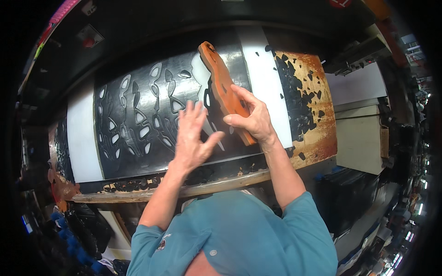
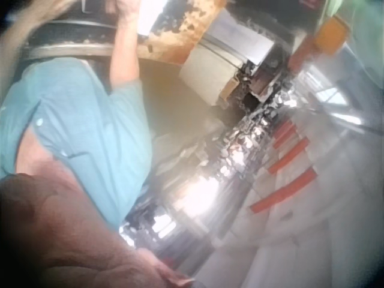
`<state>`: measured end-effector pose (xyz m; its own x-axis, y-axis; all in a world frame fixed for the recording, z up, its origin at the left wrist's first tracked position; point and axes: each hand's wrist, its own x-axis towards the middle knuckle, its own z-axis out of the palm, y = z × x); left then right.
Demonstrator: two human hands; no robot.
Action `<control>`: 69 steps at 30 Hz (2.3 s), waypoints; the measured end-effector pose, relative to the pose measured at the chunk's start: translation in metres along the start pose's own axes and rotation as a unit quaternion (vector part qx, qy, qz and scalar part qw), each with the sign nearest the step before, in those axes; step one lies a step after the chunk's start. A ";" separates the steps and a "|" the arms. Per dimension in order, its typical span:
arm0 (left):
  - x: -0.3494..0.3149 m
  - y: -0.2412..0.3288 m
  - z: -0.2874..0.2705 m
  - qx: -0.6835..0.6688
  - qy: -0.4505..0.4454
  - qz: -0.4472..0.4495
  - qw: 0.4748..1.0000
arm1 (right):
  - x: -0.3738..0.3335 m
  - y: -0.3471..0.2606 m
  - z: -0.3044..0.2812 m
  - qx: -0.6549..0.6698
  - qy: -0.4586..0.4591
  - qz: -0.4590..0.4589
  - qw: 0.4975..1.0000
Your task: The person feeds a black sheet through a roller machine, then uses a wooden tool to press and separate cut shapes from the sheet. The person removes the cut pieces and places them aside, repeating the process with additional sheets.
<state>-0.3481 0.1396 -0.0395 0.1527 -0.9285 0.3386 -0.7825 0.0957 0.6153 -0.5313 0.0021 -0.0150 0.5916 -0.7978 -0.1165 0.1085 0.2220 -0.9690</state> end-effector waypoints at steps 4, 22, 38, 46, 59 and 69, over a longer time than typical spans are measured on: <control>0.010 0.014 0.028 -0.110 -0.103 -0.013 0.988 | 0.001 0.005 -0.006 -0.016 -0.001 -0.006 1.000; -0.011 0.025 0.015 -0.230 0.083 -0.181 0.953 | -0.053 -0.084 -0.092 0.423 -0.023 -0.126 0.897; -0.018 0.010 0.024 -0.254 0.140 -0.107 0.951 | -0.034 -0.025 -0.130 0.065 0.136 0.045 0.988; -0.011 0.017 0.020 -0.347 0.125 -0.201 0.908 | -0.046 -0.011 -0.055 -0.487 0.092 -0.167 0.852; -0.002 0.033 0.012 -0.449 0.056 -0.273 0.849 | -0.017 -0.006 0.016 -0.294 -0.026 -0.133 0.946; 0.019 0.037 0.027 -0.207 0.091 -0.204 0.952 | -0.007 0.011 0.001 0.015 -0.062 0.091 0.994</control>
<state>-0.3904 0.1157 -0.0299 0.5250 -0.8446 0.1051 -0.3360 -0.0922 0.9374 -0.5335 0.0111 -0.0246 0.6974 -0.6678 -0.2602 0.0134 0.3752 -0.9269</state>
